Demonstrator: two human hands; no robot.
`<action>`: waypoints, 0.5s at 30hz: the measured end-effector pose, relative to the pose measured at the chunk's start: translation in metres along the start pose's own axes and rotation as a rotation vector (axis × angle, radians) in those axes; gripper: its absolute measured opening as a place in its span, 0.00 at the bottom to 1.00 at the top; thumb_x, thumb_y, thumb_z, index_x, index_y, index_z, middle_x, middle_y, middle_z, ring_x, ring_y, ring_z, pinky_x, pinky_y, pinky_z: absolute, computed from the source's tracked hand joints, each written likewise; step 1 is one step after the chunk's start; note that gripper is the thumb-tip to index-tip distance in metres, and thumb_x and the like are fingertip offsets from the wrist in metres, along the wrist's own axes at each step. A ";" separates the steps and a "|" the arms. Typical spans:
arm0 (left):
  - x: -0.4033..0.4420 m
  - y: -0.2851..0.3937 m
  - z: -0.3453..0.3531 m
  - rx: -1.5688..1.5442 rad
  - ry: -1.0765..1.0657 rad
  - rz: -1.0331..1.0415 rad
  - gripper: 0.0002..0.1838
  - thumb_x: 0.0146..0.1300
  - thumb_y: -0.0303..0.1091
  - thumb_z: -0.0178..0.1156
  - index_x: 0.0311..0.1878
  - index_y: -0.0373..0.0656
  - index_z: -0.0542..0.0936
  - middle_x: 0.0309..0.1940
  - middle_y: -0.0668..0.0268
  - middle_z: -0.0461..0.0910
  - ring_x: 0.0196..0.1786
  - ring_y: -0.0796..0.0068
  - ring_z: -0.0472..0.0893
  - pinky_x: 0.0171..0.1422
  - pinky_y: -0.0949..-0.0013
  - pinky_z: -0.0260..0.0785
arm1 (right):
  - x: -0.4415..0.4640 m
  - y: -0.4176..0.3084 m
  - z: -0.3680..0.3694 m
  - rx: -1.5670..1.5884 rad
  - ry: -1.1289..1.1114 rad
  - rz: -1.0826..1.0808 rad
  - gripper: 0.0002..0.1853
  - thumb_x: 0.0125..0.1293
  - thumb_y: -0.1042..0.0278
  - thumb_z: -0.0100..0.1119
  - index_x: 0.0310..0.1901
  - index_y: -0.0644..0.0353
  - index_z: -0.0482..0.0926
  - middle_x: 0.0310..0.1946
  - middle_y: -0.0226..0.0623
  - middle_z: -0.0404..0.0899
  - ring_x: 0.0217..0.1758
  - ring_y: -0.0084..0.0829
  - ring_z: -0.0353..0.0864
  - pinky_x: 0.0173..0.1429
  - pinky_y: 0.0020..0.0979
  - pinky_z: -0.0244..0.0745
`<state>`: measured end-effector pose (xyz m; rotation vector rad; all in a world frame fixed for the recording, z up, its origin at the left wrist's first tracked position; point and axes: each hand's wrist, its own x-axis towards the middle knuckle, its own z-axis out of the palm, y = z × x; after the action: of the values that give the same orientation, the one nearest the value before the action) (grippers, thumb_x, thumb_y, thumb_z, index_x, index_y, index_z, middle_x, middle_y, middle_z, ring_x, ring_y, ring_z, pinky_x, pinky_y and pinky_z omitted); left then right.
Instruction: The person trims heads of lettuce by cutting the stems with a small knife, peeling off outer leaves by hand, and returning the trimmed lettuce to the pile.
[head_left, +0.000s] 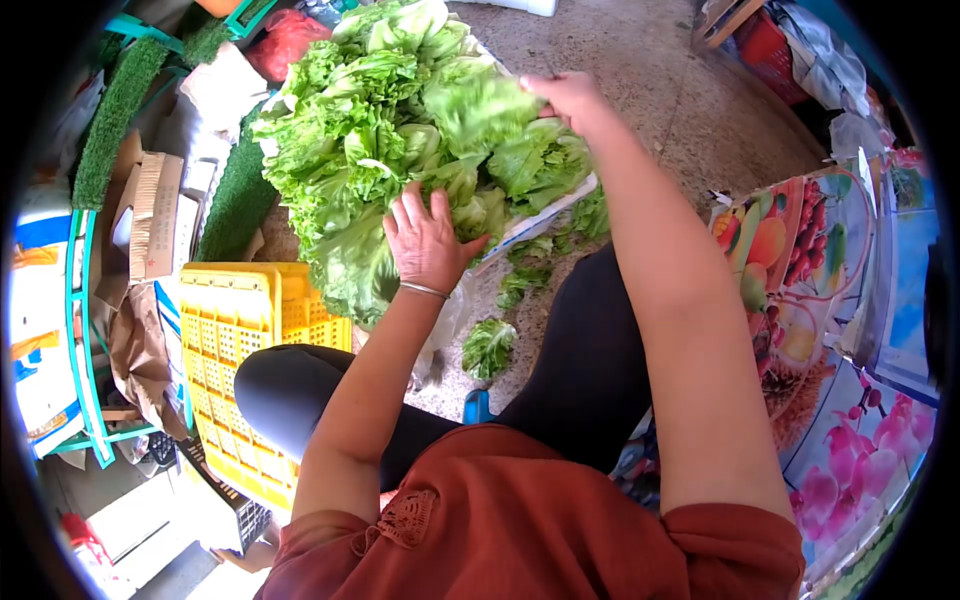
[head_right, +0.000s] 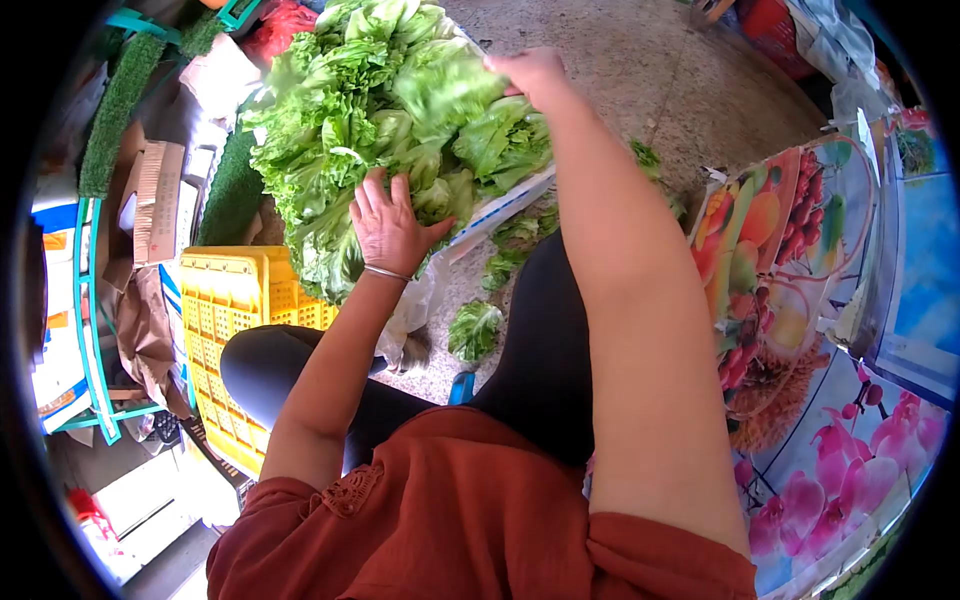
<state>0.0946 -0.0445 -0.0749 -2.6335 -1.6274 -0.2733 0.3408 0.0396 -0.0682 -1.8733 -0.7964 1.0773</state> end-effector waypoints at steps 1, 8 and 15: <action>0.000 -0.002 0.000 0.003 0.001 -0.008 0.39 0.35 0.58 0.69 0.46 0.43 0.68 0.56 0.55 0.61 0.58 0.59 0.63 0.56 0.56 0.56 | 0.008 0.005 0.004 -0.002 -0.007 -0.003 0.17 0.51 0.56 0.67 0.39 0.57 0.80 0.30 0.34 0.78 0.26 0.20 0.76 0.21 0.20 0.64; -0.003 -0.012 0.022 -0.159 0.179 0.131 0.37 0.30 0.52 0.73 0.41 0.42 0.67 0.58 0.57 0.65 0.61 0.61 0.66 0.59 0.55 0.53 | -0.046 -0.031 0.012 -0.470 0.208 -0.189 0.24 0.58 0.43 0.53 0.34 0.61 0.79 0.31 0.40 0.79 0.35 0.35 0.79 0.40 0.39 0.74; -0.008 -0.017 0.027 -0.267 0.254 0.098 0.37 0.30 0.51 0.73 0.41 0.42 0.67 0.53 0.56 0.67 0.51 0.61 0.71 0.57 0.57 0.53 | -0.121 0.028 0.042 -0.137 -0.306 -0.234 0.28 0.60 0.45 0.51 0.41 0.69 0.76 0.24 0.34 0.74 0.25 0.26 0.72 0.32 0.27 0.66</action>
<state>0.0790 -0.0408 -0.1036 -2.7099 -1.4659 -0.8358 0.2538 -0.0578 -0.0601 -1.6938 -1.2602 1.1980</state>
